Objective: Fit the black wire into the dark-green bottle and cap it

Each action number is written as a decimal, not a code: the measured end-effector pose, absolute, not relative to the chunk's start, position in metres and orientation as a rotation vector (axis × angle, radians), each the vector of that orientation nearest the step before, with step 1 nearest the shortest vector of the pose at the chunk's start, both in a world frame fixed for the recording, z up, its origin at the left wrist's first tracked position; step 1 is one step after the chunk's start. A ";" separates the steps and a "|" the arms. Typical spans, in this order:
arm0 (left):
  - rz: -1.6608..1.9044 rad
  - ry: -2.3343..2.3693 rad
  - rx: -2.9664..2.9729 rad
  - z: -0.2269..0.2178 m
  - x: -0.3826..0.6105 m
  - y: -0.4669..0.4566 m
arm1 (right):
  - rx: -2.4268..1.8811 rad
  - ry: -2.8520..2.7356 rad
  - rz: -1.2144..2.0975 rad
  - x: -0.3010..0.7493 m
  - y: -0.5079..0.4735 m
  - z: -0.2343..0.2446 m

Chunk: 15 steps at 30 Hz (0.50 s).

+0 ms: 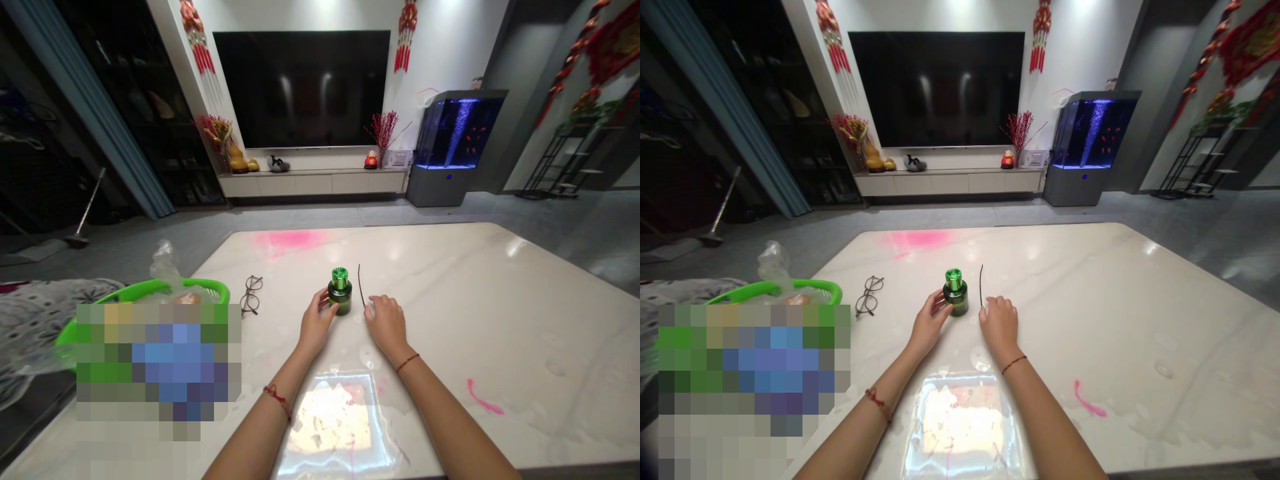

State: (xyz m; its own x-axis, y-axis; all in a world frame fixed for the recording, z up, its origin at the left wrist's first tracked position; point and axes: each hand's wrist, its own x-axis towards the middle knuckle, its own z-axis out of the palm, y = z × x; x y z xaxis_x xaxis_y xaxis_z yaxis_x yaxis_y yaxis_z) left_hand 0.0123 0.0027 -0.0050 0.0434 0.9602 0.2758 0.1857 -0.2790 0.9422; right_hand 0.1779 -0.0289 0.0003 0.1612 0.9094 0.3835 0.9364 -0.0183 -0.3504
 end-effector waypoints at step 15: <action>1.291 1.293 1.622 -0.006 0.027 0.005 | -2.114 -1.693 -0.043 0.196 -0.023 -0.007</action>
